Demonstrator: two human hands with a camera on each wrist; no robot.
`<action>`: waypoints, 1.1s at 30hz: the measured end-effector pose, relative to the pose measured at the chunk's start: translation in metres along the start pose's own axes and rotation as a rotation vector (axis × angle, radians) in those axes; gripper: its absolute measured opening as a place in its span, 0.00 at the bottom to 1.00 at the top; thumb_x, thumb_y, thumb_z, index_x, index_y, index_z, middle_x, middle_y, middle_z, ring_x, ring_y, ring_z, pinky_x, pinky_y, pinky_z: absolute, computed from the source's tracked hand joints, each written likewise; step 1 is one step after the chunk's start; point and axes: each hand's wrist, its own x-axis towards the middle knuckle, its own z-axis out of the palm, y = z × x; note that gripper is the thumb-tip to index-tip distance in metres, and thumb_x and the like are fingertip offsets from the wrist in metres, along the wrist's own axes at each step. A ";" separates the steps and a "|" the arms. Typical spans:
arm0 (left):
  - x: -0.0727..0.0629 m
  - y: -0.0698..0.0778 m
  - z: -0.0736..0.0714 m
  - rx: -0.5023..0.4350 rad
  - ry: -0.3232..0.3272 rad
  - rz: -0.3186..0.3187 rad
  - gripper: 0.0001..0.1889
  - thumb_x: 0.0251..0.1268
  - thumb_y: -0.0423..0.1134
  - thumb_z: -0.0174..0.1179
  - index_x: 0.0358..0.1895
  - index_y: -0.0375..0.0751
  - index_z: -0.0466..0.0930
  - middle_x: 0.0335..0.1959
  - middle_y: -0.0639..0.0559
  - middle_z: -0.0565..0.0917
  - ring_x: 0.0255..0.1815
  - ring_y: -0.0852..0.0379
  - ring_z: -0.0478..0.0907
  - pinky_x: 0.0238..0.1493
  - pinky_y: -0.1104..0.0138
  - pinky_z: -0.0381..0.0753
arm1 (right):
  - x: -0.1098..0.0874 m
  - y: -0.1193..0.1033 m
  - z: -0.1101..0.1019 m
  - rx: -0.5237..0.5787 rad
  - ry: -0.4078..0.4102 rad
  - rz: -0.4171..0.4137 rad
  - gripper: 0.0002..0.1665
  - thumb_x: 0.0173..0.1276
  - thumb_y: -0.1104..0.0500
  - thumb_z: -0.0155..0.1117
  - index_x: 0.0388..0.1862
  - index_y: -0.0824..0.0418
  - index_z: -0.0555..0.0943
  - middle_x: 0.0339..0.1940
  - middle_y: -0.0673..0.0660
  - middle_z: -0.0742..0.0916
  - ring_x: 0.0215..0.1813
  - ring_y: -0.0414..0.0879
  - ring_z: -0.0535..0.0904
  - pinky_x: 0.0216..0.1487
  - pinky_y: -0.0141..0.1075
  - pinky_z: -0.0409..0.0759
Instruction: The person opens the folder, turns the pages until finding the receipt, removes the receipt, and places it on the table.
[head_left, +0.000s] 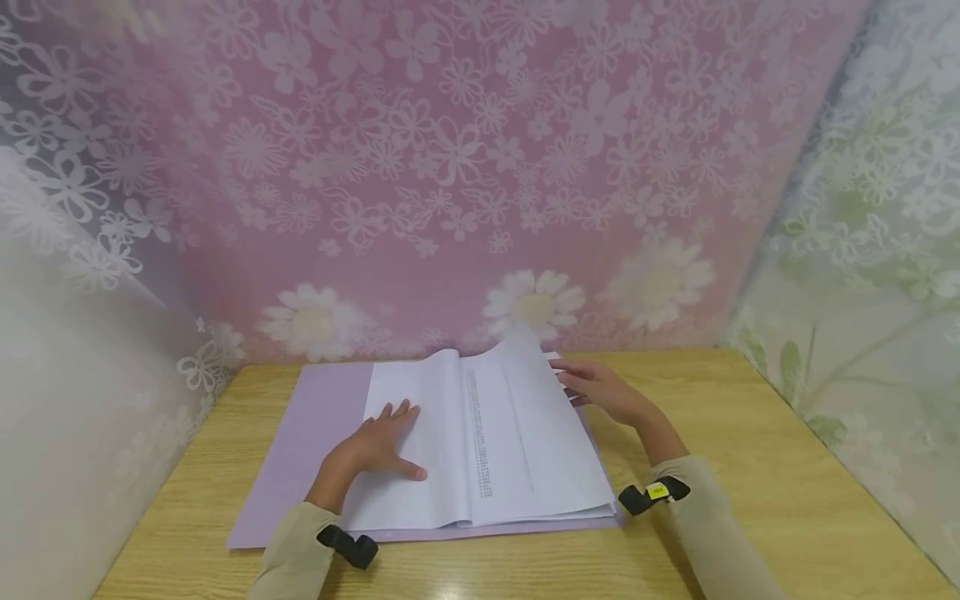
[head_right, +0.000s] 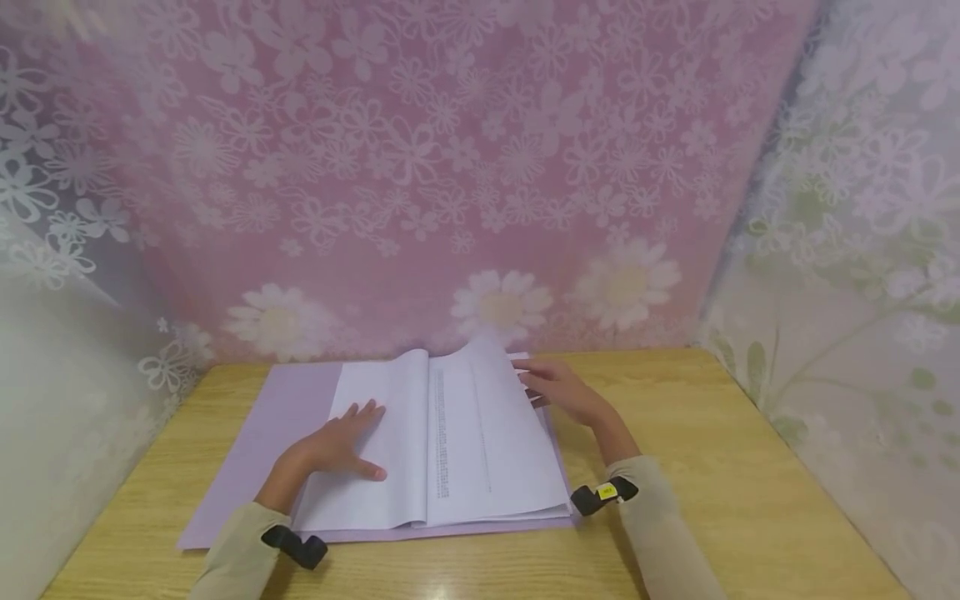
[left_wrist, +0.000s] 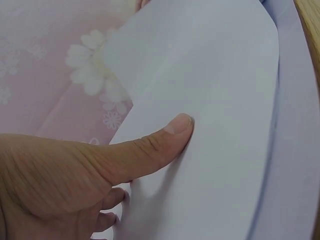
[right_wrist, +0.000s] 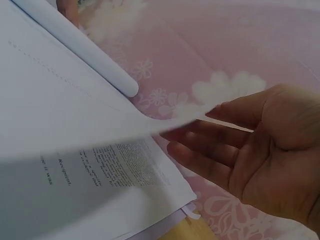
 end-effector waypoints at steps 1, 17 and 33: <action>0.000 0.000 0.000 0.003 0.001 -0.002 0.59 0.51 0.55 0.78 0.81 0.36 0.53 0.84 0.35 0.50 0.84 0.30 0.42 0.80 0.35 0.46 | -0.001 -0.001 0.000 0.002 -0.016 0.005 0.32 0.83 0.54 0.51 0.79 0.67 0.63 0.72 0.71 0.76 0.63 0.62 0.82 0.60 0.47 0.84; 0.000 -0.003 0.003 0.010 0.009 0.015 0.58 0.51 0.55 0.78 0.81 0.35 0.54 0.83 0.34 0.51 0.84 0.30 0.43 0.79 0.35 0.46 | -0.004 -0.029 0.033 -0.140 -0.328 -0.123 0.47 0.71 0.54 0.69 0.83 0.44 0.58 0.81 0.59 0.69 0.74 0.60 0.74 0.71 0.53 0.76; 0.004 -0.007 0.006 0.038 0.016 0.018 0.58 0.50 0.54 0.79 0.81 0.36 0.55 0.83 0.35 0.52 0.84 0.30 0.44 0.79 0.35 0.47 | -0.004 -0.037 0.079 -0.423 -0.284 -0.140 0.40 0.73 0.44 0.66 0.80 0.44 0.65 0.86 0.58 0.56 0.85 0.59 0.51 0.77 0.63 0.62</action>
